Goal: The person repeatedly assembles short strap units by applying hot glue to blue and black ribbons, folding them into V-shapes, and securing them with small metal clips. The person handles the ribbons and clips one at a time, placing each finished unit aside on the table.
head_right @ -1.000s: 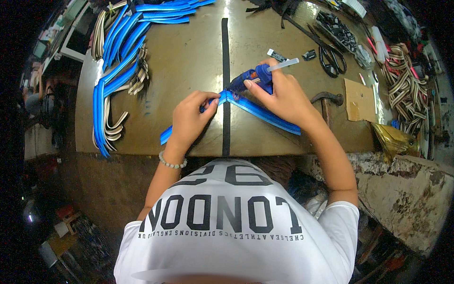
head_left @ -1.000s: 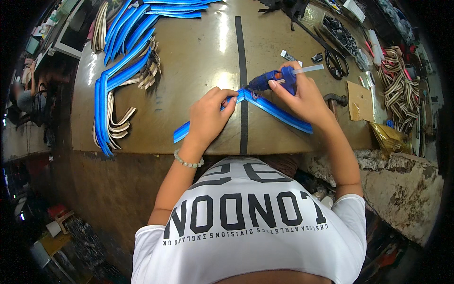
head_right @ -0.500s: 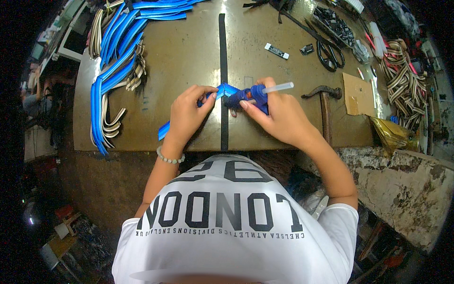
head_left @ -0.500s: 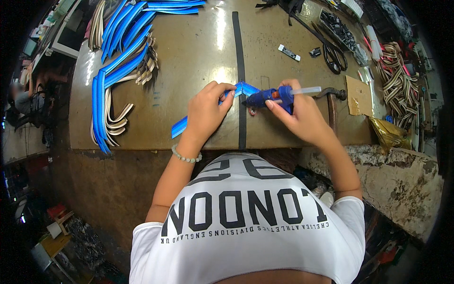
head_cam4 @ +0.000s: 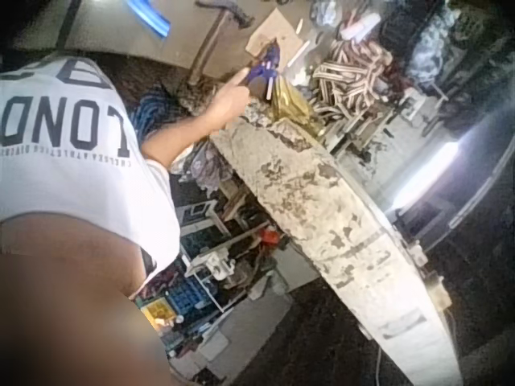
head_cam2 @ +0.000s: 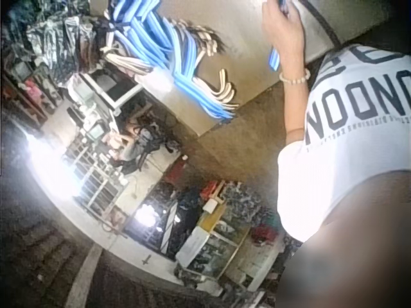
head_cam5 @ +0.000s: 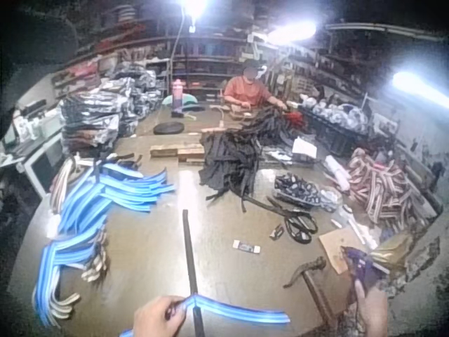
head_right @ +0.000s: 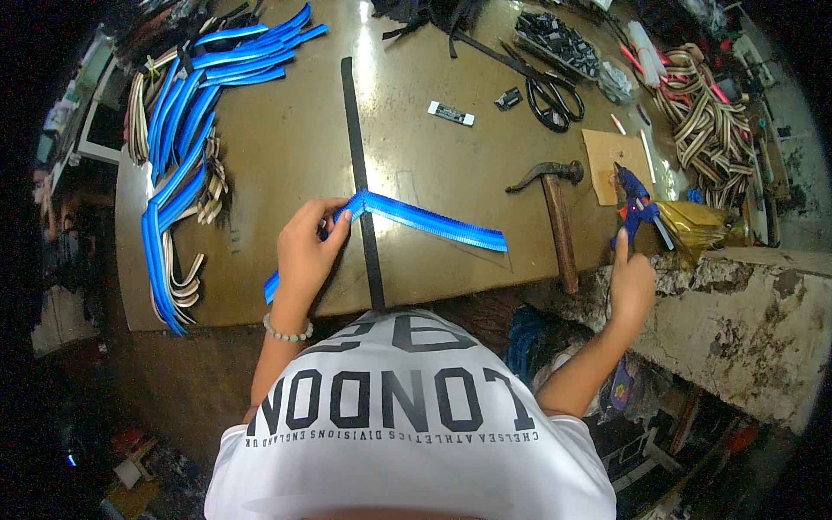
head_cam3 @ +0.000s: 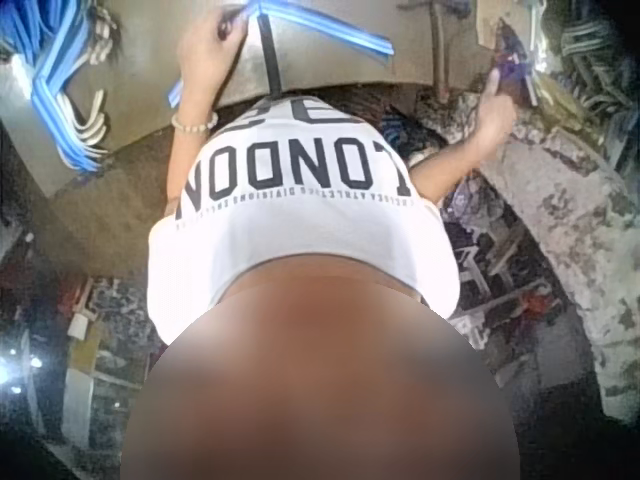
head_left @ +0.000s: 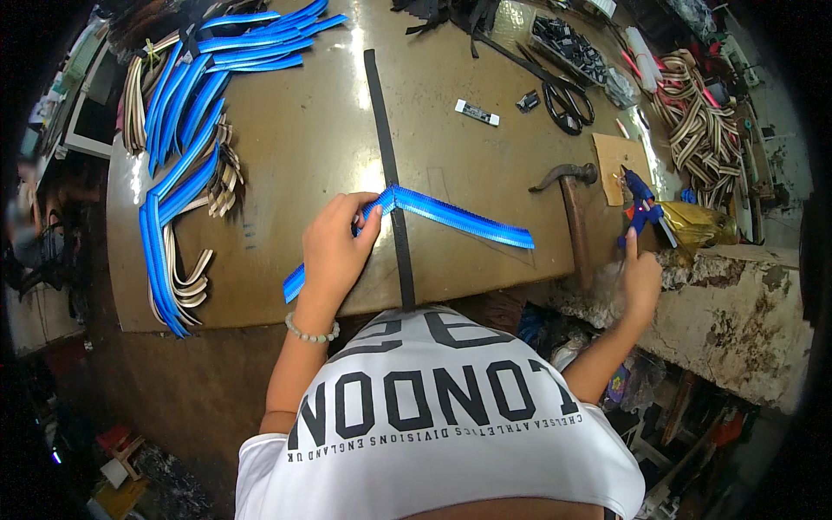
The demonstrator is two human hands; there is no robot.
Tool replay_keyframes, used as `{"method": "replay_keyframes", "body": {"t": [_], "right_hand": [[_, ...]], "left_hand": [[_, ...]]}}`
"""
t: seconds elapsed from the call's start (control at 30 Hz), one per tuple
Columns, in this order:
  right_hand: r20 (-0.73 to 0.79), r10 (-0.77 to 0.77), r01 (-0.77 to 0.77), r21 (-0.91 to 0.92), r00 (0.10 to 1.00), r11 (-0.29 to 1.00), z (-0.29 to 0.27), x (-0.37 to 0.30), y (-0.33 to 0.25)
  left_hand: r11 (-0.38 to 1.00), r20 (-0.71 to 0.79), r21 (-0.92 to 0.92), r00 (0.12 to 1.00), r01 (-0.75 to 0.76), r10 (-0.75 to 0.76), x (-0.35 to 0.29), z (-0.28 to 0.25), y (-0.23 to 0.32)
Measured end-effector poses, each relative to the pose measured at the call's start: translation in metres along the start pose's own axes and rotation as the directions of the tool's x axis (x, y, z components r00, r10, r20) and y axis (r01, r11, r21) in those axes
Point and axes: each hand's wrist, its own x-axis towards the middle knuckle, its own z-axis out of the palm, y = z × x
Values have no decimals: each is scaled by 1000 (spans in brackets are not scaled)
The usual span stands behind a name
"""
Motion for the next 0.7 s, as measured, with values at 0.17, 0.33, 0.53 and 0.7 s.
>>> {"method": "replay_keyframes", "body": {"t": [0.17,0.33,0.53,0.7], "right_hand": [[-165,-549,540,544,819,642,5,13,-101],[-214,-908,920,243,360,308,85,102,-166],[-80,-935,891,342,346,300,83,132,-160],[-311,-704,668,678,638,306,73,116,-157]], "left_hand": [[1000,-8,11,1000,-14,15,1,1,-1],[1000,-24,13,999,-27,27,0,0,-2],[1000,-21,-8,999,-25,25,-2,0,-3],[999,10,18,999,-38,38,-2,-1,-4]]}}
